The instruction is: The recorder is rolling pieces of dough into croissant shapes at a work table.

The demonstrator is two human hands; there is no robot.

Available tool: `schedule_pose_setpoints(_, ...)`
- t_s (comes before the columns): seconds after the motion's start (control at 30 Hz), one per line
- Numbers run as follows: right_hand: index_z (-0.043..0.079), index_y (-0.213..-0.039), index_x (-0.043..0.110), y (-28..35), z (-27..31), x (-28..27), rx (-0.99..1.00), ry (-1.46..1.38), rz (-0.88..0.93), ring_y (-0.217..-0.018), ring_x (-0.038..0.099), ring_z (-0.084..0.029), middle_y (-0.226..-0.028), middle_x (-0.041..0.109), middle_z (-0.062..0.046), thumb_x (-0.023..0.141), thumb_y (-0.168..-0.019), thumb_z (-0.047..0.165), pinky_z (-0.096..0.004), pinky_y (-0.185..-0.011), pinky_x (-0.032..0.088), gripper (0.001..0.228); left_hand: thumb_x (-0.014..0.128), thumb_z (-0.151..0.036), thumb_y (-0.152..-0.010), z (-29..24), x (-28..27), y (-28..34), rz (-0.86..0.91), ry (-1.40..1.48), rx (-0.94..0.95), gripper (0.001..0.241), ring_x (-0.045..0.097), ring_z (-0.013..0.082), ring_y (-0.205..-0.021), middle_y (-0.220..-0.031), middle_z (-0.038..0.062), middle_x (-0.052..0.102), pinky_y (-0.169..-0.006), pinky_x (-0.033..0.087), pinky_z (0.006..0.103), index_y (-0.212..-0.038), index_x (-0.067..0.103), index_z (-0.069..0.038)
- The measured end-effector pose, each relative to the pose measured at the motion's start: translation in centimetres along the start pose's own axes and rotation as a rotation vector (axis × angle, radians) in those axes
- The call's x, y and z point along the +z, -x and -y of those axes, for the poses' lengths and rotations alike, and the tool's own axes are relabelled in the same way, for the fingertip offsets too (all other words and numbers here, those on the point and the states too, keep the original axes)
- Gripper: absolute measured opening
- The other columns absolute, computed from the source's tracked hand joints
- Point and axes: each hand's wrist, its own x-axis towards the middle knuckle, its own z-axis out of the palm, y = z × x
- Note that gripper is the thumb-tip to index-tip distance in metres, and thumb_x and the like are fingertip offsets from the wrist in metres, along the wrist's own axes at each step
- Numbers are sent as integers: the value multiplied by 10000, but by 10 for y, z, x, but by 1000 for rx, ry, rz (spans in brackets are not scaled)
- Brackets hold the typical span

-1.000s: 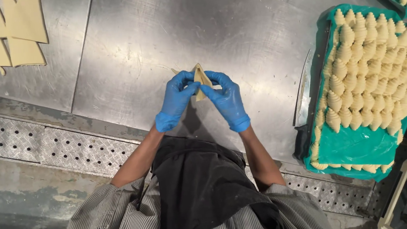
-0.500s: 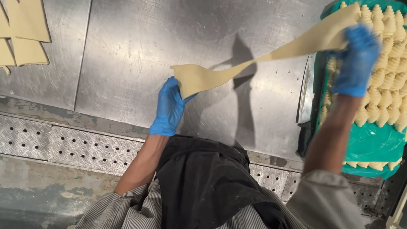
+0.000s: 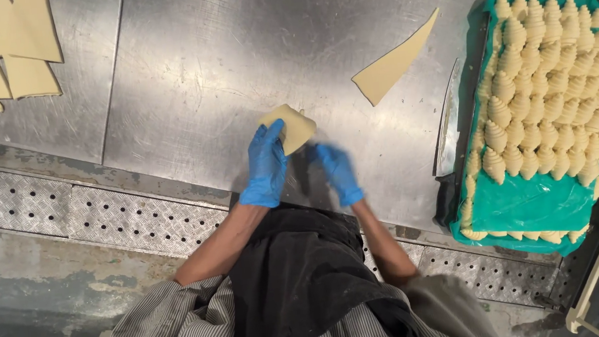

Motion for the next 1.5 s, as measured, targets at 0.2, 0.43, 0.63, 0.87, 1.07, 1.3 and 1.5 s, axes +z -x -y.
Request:
schedule_pose_setpoints(0.2,-66,-1404,523,-6,156,10,401,-1517,459,-1258,607,-341,-1356,631,-232,536,-960,584,-454,-1106,470,788,630,-72,-1005,18,18,36,-66,134,-8,246,660,184,-1114,-1199,85,664,-1013,558,343,-1241,605,-9)
schedule_pose_setpoints(0.43,-67,-1447,491,-87,116,5,209,-987,347,-1266,631,-363,-1374,622,-246,567,-1028,255,-467,-1108,514,534,622,-153,-1007,79,-82,18,-245,-6,31,307,658,202,-1132,-1250,82,656,-999,543,393,-1290,567,-47)
schedule_pose_setpoints(0.63,-114,-1360,550,-89,89,29,185,-813,325,-1086,730,-366,-1218,694,-294,591,-1013,151,-442,-964,572,439,630,-238,-985,108,-156,39,-416,-177,-105,352,699,234,-1083,-1233,118,675,-942,599,396,-1274,582,-43)
schedule_pose_setpoints(0.87,-109,-1272,618,-84,102,29,169,-730,256,-981,768,-337,-1124,737,-269,610,-1017,202,-427,-896,650,403,691,-349,-959,35,-106,69,374,-1599,199,588,535,389,-1294,-1395,253,577,-1099,440,499,-1421,565,-8)
schedule_pose_setpoints(1.07,-94,-1236,652,-91,100,35,168,-705,180,-922,774,-306,-1074,755,-246,608,-1015,211,-401,-835,657,379,613,-574,-912,42,-103,37,753,-2248,509,963,192,358,-1554,-1663,219,244,-1268,136,499,-1604,269,1)
schedule_pose_setpoints(1.3,-97,-1193,686,-117,136,21,111,-677,83,-770,766,-245,-955,768,-208,601,-1028,210,-364,-705,642,359,574,-633,-919,49,-119,32,758,-2204,563,978,184,365,-1560,-1670,212,245,-1275,110,493,-1605,259,-12)
schedule_pose_setpoints(1.5,-114,-1166,697,-180,171,-4,-36,-671,93,-706,746,-247,-915,767,-204,607,-1031,193,-371,-649,628,348,572,-639,-934,44,-113,33,757,-2277,599,977,205,329,-1572,-1664,186,279,-1295,109,487,-1601,289,17)
